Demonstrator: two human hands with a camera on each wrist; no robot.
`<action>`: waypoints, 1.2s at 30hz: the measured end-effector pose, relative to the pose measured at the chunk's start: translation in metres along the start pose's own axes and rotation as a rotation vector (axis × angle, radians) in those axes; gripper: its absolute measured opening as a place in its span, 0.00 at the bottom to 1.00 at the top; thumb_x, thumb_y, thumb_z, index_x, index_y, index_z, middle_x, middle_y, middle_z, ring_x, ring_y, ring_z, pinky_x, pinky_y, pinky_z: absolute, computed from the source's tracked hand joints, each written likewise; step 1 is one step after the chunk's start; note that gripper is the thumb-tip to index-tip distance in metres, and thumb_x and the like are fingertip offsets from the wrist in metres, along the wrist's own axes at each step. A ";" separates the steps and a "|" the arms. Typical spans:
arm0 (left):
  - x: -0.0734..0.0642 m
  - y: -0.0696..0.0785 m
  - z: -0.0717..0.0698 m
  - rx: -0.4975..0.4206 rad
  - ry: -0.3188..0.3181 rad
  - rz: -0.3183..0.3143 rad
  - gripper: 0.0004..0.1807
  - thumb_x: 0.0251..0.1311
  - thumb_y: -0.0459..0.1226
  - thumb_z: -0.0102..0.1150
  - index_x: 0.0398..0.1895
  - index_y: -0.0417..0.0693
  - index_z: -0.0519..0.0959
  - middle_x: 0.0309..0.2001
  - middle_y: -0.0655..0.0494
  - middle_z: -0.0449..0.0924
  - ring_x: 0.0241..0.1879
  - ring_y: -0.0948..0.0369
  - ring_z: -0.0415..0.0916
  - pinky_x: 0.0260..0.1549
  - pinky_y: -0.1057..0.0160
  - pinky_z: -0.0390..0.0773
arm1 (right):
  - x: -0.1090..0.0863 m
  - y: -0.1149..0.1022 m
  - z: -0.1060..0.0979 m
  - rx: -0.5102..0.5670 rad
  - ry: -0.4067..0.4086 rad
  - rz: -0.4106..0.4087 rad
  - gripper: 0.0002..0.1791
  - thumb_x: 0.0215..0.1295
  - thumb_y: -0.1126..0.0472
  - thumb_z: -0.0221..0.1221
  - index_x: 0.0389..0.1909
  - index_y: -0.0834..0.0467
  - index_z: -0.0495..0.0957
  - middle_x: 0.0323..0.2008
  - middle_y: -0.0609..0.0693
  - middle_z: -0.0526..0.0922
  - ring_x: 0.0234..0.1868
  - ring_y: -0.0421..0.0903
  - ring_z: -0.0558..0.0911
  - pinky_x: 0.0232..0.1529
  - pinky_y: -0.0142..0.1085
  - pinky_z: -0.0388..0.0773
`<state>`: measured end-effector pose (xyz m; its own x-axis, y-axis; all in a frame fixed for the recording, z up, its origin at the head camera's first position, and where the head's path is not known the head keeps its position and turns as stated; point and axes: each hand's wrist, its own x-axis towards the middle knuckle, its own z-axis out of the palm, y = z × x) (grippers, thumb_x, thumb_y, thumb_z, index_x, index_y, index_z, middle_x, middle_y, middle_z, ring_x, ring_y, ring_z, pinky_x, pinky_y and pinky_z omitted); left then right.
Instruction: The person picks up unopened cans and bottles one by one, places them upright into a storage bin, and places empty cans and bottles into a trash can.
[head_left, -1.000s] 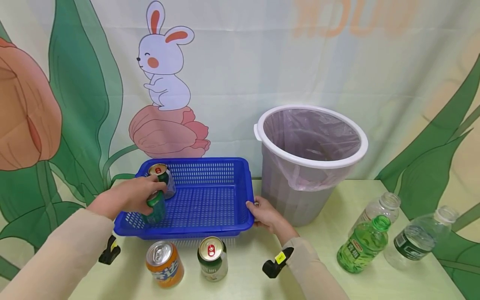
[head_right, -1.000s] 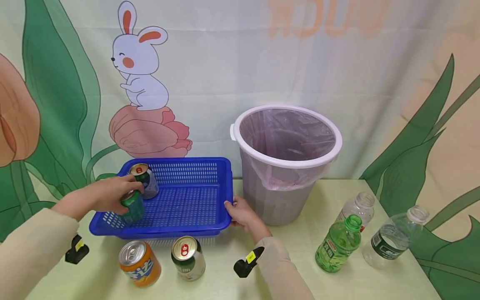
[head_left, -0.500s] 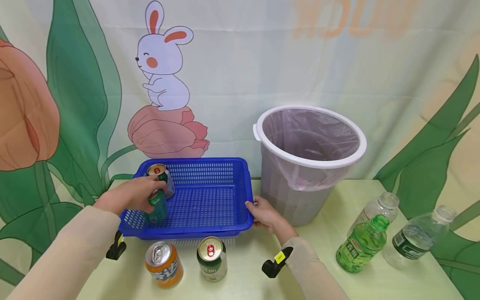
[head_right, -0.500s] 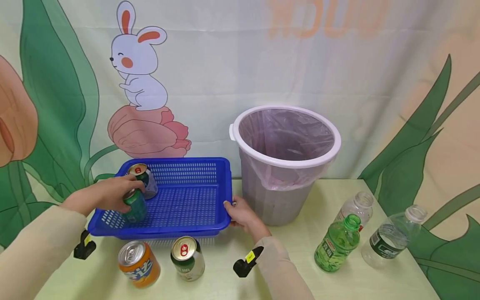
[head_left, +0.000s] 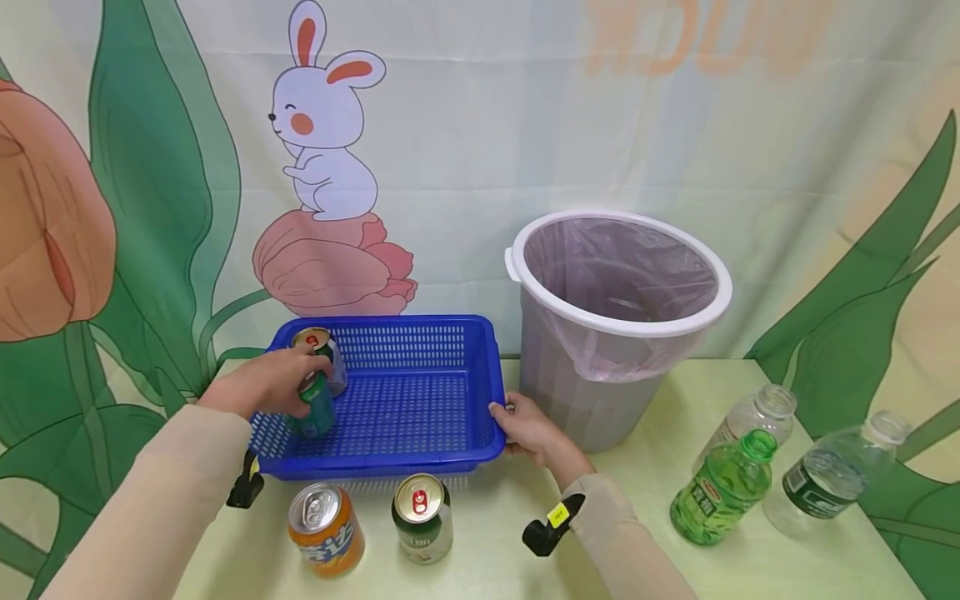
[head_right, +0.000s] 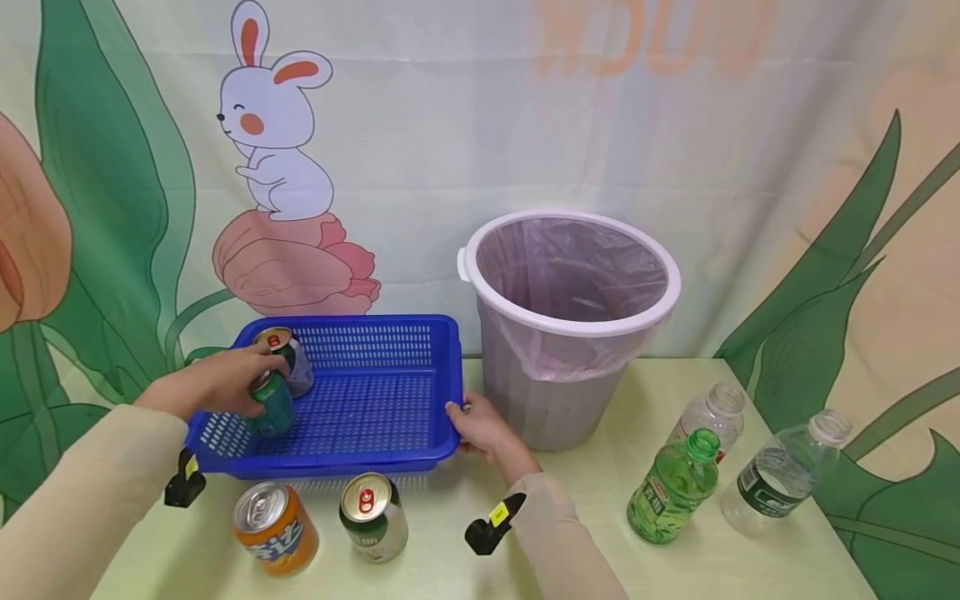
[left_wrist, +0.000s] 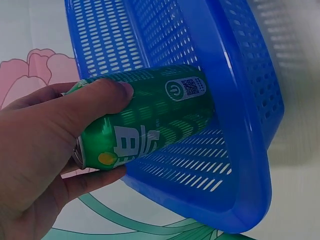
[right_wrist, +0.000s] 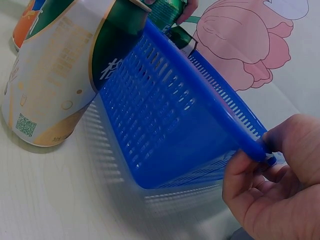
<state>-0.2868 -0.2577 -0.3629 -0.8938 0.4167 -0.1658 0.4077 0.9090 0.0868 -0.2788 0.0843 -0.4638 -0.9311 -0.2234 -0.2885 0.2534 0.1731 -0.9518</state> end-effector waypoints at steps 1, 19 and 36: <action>0.001 -0.001 0.001 -0.002 -0.001 -0.006 0.27 0.42 0.36 0.72 0.50 0.50 0.75 0.46 0.43 0.71 0.43 0.47 0.73 0.40 0.45 0.78 | 0.000 0.000 0.000 -0.003 -0.001 0.000 0.10 0.70 0.60 0.45 0.43 0.63 0.65 0.35 0.61 0.80 0.22 0.42 0.76 0.22 0.34 0.72; 0.011 -0.011 0.018 -0.051 0.000 -0.051 0.28 0.44 0.36 0.70 0.52 0.45 0.74 0.53 0.38 0.69 0.47 0.43 0.73 0.43 0.44 0.76 | -0.002 0.001 0.000 0.006 -0.004 0.004 0.15 0.70 0.60 0.45 0.50 0.67 0.64 0.40 0.65 0.79 0.23 0.42 0.77 0.21 0.32 0.73; 0.021 -0.019 0.024 -0.062 0.009 -0.069 0.30 0.43 0.34 0.71 0.54 0.44 0.74 0.57 0.37 0.68 0.53 0.39 0.68 0.46 0.40 0.73 | -0.003 0.000 -0.001 0.026 -0.021 -0.013 0.14 0.70 0.60 0.45 0.49 0.66 0.64 0.37 0.63 0.79 0.23 0.42 0.78 0.22 0.32 0.74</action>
<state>-0.3088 -0.2655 -0.3918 -0.9212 0.3526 -0.1647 0.3329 0.9331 0.1356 -0.2765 0.0858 -0.4626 -0.9286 -0.2460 -0.2778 0.2481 0.1449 -0.9578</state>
